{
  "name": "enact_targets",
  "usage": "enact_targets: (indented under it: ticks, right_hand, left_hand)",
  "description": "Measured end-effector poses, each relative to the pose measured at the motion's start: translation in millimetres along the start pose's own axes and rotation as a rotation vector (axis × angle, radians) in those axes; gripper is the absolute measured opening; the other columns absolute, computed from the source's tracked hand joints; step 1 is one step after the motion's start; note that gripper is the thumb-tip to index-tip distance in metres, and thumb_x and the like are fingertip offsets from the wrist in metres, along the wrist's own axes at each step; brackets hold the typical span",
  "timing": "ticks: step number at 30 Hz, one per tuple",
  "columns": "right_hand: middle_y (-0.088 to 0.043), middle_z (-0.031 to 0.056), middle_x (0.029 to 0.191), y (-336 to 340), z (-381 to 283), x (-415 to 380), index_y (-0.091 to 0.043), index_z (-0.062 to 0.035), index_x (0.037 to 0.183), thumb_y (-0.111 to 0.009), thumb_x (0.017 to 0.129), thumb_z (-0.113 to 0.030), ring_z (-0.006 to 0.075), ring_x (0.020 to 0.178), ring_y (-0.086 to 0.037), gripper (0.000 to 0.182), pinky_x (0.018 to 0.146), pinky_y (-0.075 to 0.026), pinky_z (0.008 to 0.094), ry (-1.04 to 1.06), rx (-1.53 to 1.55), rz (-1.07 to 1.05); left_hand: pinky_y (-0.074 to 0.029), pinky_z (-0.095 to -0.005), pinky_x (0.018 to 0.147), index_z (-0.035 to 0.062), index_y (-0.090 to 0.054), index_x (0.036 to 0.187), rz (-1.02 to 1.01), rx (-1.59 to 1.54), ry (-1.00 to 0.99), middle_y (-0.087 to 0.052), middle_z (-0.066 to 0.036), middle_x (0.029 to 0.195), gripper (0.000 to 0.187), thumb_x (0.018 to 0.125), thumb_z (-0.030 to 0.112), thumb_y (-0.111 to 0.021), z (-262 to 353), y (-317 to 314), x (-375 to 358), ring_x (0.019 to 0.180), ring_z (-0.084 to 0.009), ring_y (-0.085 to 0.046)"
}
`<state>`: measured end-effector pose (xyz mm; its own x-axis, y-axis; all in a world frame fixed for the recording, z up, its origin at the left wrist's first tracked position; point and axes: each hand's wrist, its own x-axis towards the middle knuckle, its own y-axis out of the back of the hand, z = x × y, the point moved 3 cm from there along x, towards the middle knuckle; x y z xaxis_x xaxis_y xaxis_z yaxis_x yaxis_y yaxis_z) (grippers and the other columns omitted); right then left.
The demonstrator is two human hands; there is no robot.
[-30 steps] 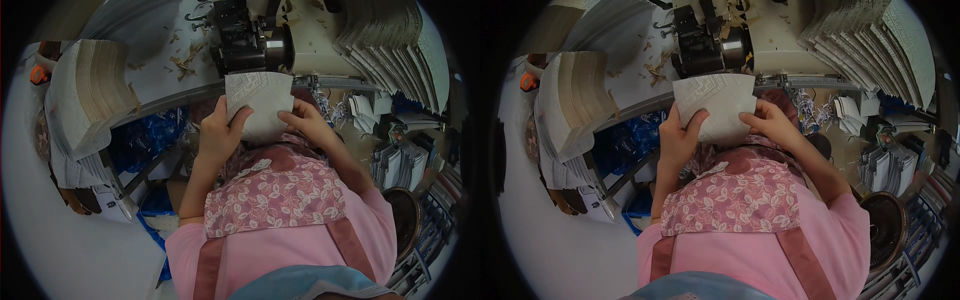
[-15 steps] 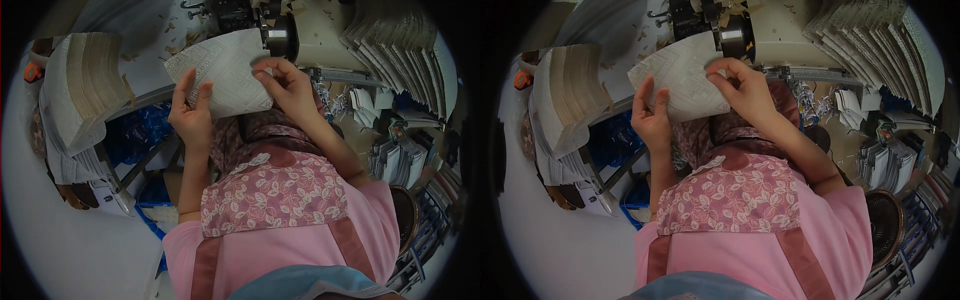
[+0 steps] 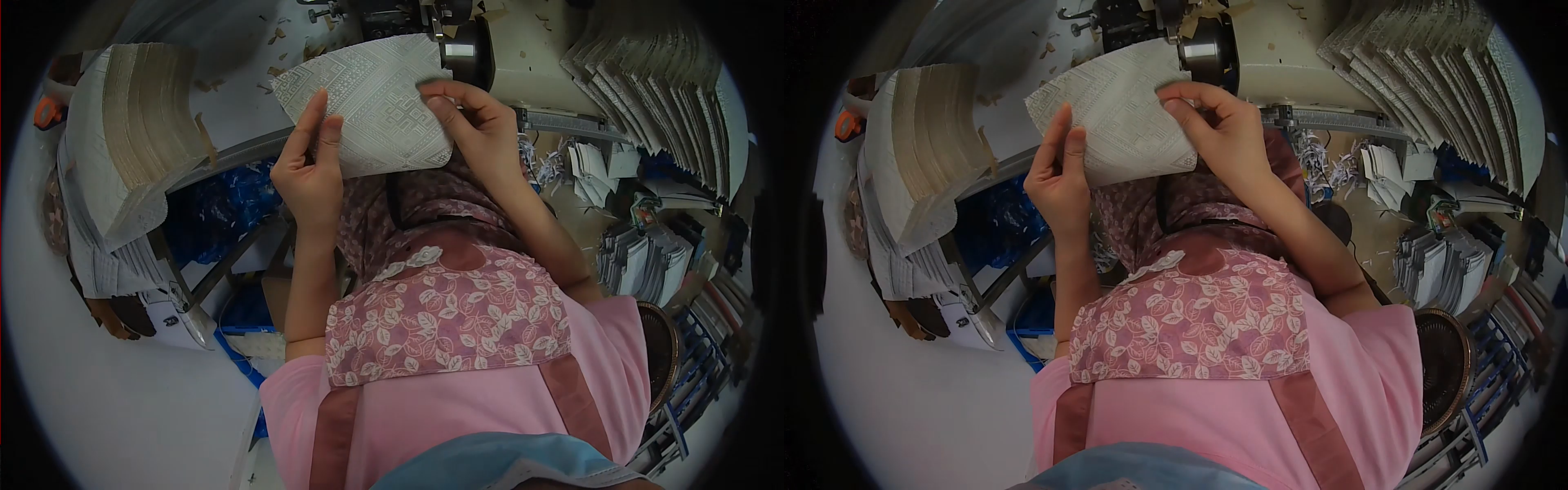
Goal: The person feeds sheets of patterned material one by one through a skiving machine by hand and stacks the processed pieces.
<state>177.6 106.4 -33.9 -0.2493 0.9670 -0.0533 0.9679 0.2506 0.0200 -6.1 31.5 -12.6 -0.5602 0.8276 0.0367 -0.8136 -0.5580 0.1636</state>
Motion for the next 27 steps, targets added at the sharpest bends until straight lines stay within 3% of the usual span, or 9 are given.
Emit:
enact_targets:
  ticks: [7,10,13,27]
  right_hand:
    - [-0.067,-0.0013,0.082,0.5,1.8,0.0,-0.070,-0.0053,0.101,-0.066,0.087,-0.008,0.0024,0.073,-0.055,0.015,0.065,-0.044,0.0178,-0.031,-0.011,0.006]
    - [-0.068,0.0040,0.097,2.5,1.3,-0.1,-0.066,0.0018,0.109,-0.063,0.090,-0.007,0.0059,0.084,-0.060,0.021,0.075,-0.048,0.0193,-0.047,-0.068,-0.052]
    - [-0.067,-0.0020,0.082,0.1,2.1,0.1,-0.070,-0.0039,0.101,-0.065,0.087,-0.008,0.0020,0.073,-0.055,0.015,0.065,-0.044,0.0176,-0.026,0.016,0.014]
    - [-0.065,-0.0032,0.085,40.0,-14.3,-2.1,-0.069,0.0009,0.103,-0.064,0.088,-0.006,0.0009,0.070,-0.052,0.017,0.062,-0.041,0.0150,-0.014,-0.039,0.120]
  left_hand:
    - [-0.048,-0.0223,0.084,0.0021,-0.066,0.113,0.009,0.033,-0.034,-0.069,-0.010,0.106,0.026,0.088,0.009,-0.067,-1.3,0.5,0.4,0.096,-0.0110,-0.063]
    - [-0.049,-0.0220,0.083,0.0020,-0.067,0.111,0.015,0.048,-0.038,-0.069,-0.010,0.104,0.025,0.087,0.009,-0.068,-1.5,0.4,0.7,0.094,-0.0108,-0.063]
    - [-0.048,-0.0216,0.082,0.0020,-0.068,0.111,0.018,0.064,-0.032,-0.070,-0.010,0.103,0.025,0.087,0.010,-0.068,-1.0,0.1,1.2,0.094,-0.0104,-0.063]
    - [-0.046,-0.0209,0.085,0.0014,-0.068,0.111,-0.138,0.002,-0.018,-0.069,-0.008,0.103,0.024,0.087,0.006,-0.067,4.6,-35.1,-0.6,0.093,-0.0088,-0.062]
